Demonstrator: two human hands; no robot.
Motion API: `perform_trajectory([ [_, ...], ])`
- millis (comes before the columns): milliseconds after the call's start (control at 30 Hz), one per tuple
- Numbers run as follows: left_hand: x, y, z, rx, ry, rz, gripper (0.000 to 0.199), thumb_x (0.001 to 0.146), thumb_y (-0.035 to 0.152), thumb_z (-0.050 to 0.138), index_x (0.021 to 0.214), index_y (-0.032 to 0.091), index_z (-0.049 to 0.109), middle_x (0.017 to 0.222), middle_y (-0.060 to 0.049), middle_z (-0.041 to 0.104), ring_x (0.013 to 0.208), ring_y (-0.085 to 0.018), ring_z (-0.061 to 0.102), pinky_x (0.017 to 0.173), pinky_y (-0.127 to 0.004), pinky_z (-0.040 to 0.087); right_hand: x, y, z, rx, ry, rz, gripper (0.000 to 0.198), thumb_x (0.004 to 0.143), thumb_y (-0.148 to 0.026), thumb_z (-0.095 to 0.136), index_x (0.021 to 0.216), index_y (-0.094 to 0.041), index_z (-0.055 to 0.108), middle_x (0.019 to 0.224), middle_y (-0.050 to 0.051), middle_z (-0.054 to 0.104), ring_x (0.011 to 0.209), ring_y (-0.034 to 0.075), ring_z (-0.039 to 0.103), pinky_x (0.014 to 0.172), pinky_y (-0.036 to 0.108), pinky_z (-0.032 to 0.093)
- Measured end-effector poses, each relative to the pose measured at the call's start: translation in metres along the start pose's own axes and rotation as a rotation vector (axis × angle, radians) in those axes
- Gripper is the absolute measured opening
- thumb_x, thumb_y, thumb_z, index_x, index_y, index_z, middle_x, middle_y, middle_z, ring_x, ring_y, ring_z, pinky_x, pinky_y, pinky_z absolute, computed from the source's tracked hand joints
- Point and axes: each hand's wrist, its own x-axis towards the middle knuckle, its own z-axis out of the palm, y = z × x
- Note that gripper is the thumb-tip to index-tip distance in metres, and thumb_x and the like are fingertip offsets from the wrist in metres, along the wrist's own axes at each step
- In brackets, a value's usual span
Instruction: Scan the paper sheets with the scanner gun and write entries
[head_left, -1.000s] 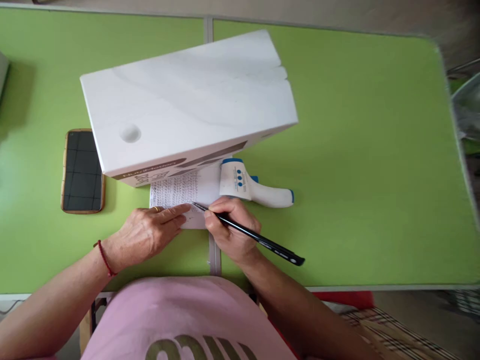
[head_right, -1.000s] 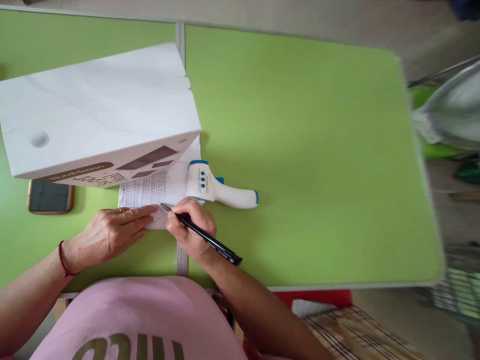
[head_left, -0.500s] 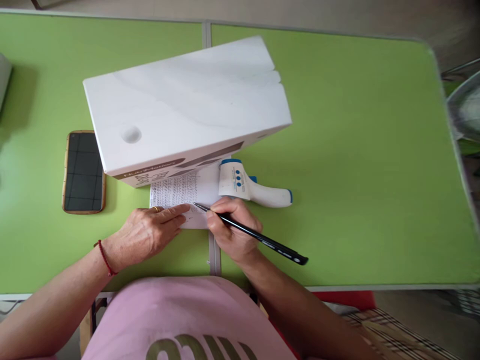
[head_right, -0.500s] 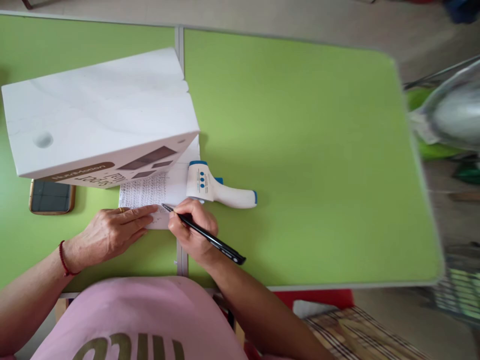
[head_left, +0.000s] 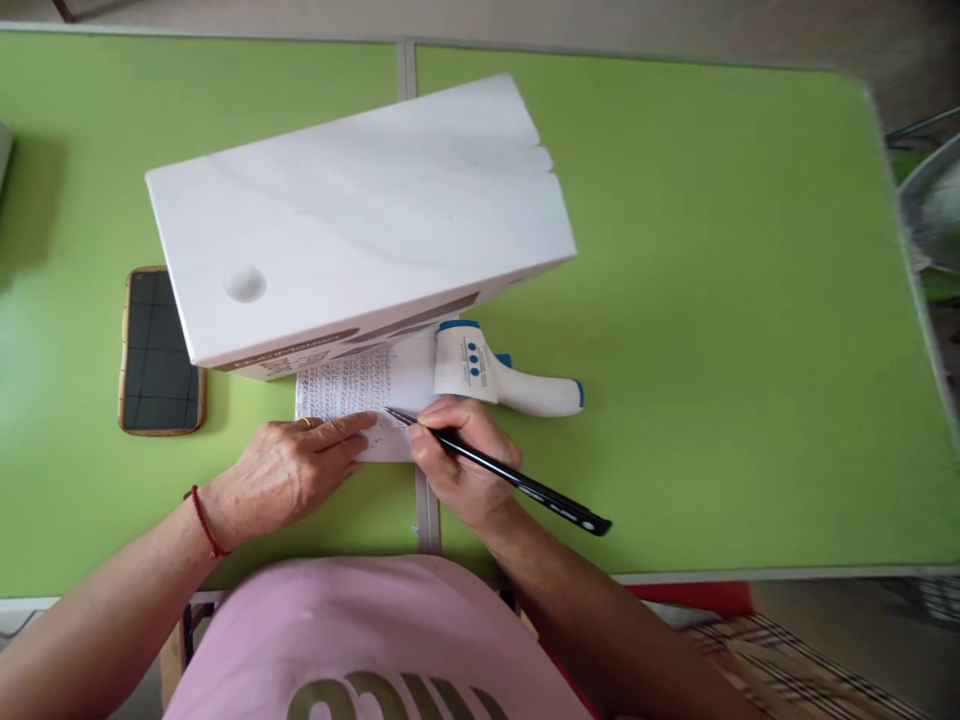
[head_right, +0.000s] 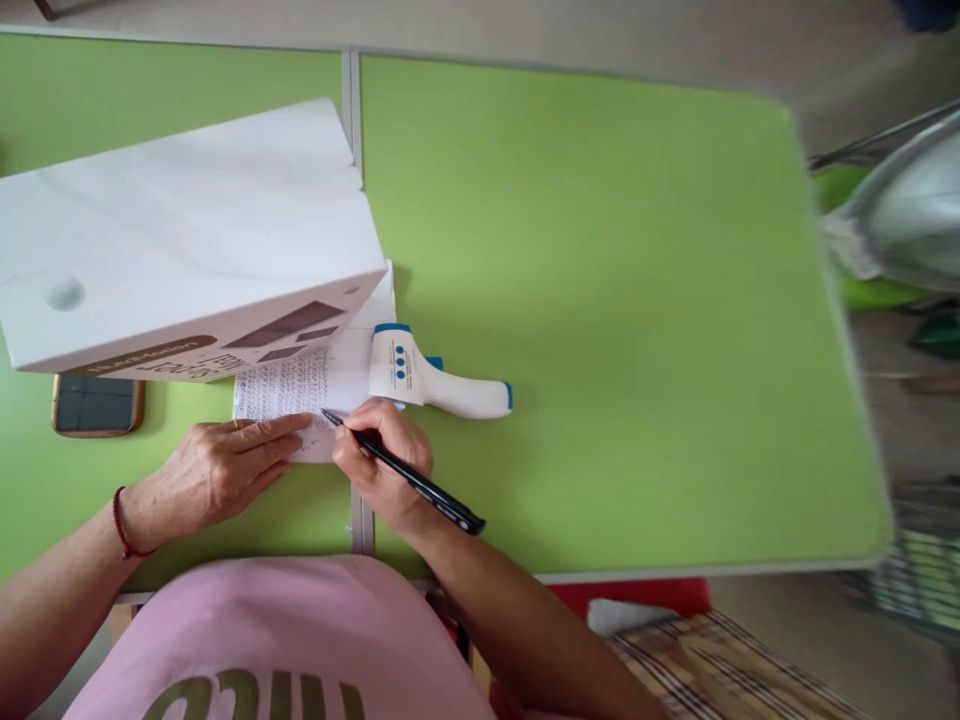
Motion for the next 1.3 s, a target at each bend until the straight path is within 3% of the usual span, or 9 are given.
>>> perform_trajectory([
  [267,-0.0005,0.0007,-0.0007,0.007,-0.038,-0.016,0.027,0.1,0.021,0.042,0.105,0.015,0.068,0.127,-0.006,0.066,0.079,-0.015,0.074,0.059,-0.024,0.059,-0.001,0.0009,-0.0005,-0.003,0.008,0.001,0.015,0.08,-0.011,0.057,0.08,-0.024,0.049,0.062,-0.006,0.055,0.05,0.01,0.053,0.048,0.022,0.047],
  [500,-0.0005,0.0014,0.0012,0.002,0.011,-0.02,0.025,0.1,0.022,0.044,0.104,0.015,0.067,0.127,-0.003,0.066,0.076,-0.017,0.074,0.056,-0.027,0.058,-0.0027,0.0021,-0.0021,-0.047,0.068,0.02,0.012,0.081,-0.014,0.057,0.08,-0.024,0.05,0.065,-0.005,0.058,0.053,0.011,0.057,0.05,0.024,0.049],
  [1300,-0.001,0.0017,-0.0016,-0.022,-0.049,-0.044,0.025,0.1,0.023,0.044,0.107,0.015,0.067,0.128,-0.005,0.065,0.081,-0.016,0.073,0.061,-0.025,0.058,-0.0015,0.0009,-0.0023,-0.042,0.044,0.03,0.011,0.083,-0.017,0.057,0.077,-0.024,0.051,0.061,-0.004,0.057,0.052,0.012,0.056,0.048,0.025,0.048],
])
